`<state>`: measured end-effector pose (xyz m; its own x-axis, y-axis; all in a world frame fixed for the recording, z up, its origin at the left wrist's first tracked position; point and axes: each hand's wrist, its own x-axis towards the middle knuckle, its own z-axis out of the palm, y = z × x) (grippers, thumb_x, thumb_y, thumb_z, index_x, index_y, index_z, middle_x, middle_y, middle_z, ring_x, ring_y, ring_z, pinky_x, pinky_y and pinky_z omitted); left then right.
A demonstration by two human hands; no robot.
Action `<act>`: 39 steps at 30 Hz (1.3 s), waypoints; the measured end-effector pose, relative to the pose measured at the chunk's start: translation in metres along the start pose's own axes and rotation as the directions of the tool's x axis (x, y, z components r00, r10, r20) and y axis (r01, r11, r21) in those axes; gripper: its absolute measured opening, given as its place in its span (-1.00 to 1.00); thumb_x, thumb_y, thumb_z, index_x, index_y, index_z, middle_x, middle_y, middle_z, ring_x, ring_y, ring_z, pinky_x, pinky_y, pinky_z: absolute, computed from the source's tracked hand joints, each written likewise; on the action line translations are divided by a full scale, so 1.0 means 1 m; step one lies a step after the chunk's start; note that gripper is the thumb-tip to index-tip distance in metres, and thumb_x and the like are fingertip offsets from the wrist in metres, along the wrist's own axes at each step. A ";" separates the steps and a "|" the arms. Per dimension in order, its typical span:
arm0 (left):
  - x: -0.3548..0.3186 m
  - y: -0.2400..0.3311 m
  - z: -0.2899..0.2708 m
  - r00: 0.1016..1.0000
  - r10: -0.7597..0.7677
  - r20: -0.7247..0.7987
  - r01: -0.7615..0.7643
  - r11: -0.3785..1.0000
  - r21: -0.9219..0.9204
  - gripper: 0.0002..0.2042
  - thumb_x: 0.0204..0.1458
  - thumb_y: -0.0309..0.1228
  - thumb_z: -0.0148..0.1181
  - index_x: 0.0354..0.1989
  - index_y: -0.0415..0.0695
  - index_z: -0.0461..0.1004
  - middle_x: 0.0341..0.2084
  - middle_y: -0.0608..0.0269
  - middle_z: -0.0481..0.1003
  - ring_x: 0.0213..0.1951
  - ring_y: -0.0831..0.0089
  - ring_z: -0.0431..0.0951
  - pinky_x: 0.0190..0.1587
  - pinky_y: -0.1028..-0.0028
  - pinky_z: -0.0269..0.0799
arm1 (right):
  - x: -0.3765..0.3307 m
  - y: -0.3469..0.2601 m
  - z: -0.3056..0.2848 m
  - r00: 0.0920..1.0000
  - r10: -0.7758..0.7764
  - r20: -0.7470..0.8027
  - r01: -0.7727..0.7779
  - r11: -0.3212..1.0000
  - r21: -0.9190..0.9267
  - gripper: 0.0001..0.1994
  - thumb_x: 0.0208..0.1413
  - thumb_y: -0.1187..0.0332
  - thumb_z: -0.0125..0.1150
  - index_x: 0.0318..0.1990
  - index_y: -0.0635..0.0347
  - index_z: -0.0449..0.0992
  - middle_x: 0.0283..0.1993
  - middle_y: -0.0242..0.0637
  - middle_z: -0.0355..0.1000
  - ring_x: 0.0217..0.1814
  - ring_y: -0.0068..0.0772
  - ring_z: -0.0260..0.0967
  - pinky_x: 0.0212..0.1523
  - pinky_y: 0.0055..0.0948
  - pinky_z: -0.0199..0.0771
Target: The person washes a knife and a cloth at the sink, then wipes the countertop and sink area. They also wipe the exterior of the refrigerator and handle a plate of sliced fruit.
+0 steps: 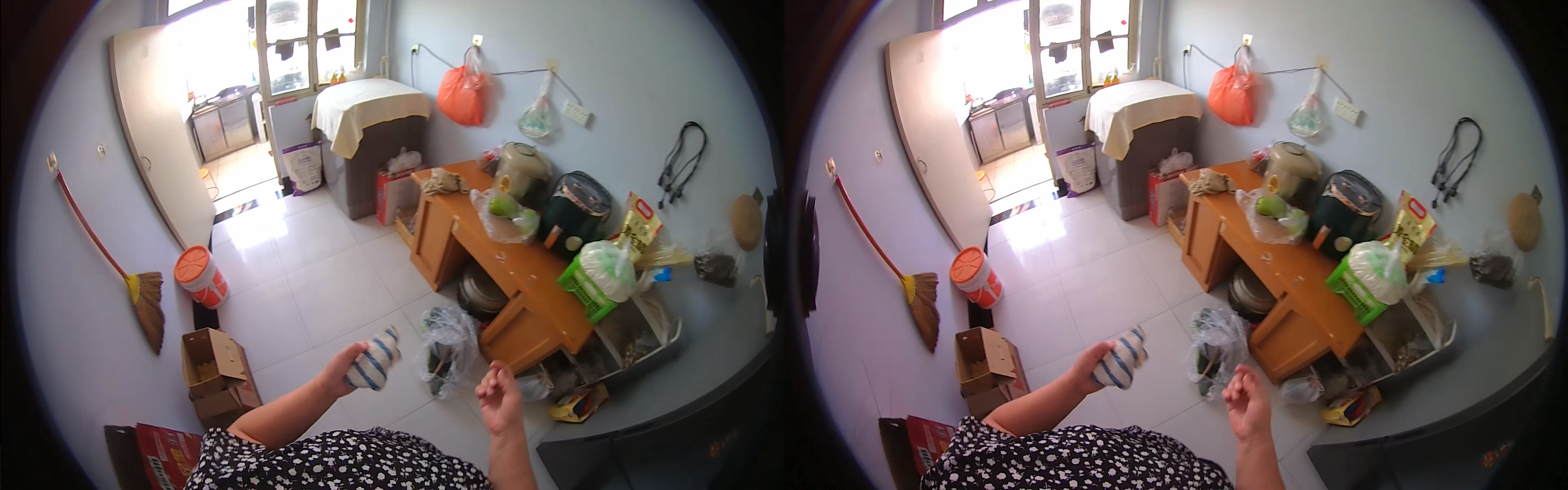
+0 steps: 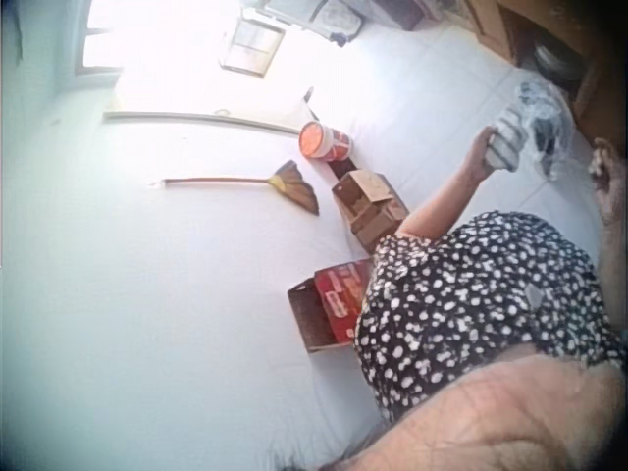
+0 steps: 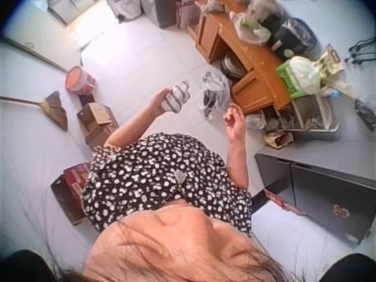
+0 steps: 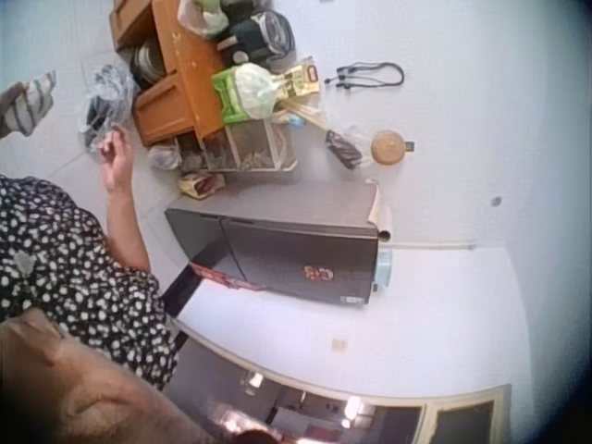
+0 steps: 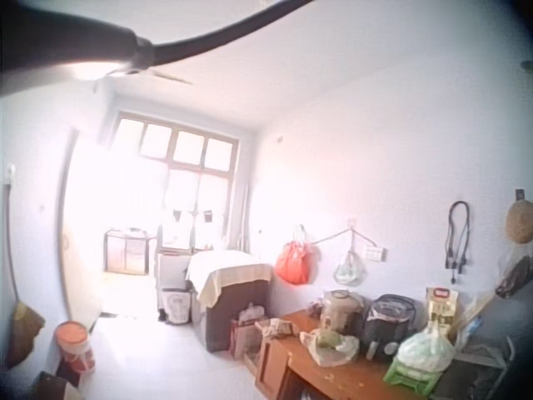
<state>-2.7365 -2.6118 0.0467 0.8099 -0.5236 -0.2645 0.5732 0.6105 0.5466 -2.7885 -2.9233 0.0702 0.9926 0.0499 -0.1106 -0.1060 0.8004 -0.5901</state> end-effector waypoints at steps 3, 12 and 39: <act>-0.016 0.044 -0.047 0.987 0.123 -0.099 -0.135 0.983 -0.122 -0.63 0.07 -0.25 -0.07 -0.02 -0.24 0.27 -0.22 0.07 0.45 -0.25 0.29 0.52 -0.22 0.32 0.50 | 0.066 0.017 0.057 0.988 0.078 0.137 -0.121 0.933 0.338 -0.82 0.17 0.36 -0.02 -0.15 0.20 0.45 -0.48 -0.41 0.22 -0.47 -0.54 0.14 -0.38 -0.53 0.22; 0.015 0.145 -0.074 0.898 0.314 -0.308 -0.251 0.941 0.227 -0.60 0.10 -0.35 -0.02 0.12 -0.12 0.21 -0.11 0.20 0.36 -0.12 0.41 0.43 -0.14 0.40 0.44 | 0.224 0.092 0.152 0.820 0.318 0.477 -0.539 0.711 0.452 -0.64 0.24 0.16 -0.19 -0.02 0.20 0.39 -0.12 -0.32 0.33 -0.46 -0.54 0.16 -0.35 -0.54 0.28; 0.180 0.554 -0.269 0.643 0.766 0.000 -0.448 0.376 0.811 -0.89 0.09 -0.57 0.03 -0.23 -0.26 0.45 -0.32 0.24 0.43 -0.26 0.48 0.49 -0.14 0.46 0.42 | 0.703 0.365 0.423 0.201 0.815 0.543 -0.360 0.577 -0.733 -0.50 0.29 0.10 -0.32 0.26 0.21 0.00 0.13 -0.21 0.15 -0.33 -0.53 0.29 -0.23 -0.49 0.38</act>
<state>-2.2393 -2.2076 0.0882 0.9598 0.1311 0.2483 -0.2482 -0.0176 0.9685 -2.1047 -2.3435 0.1152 0.1448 0.9871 -0.0686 -0.4619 0.0061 -0.8869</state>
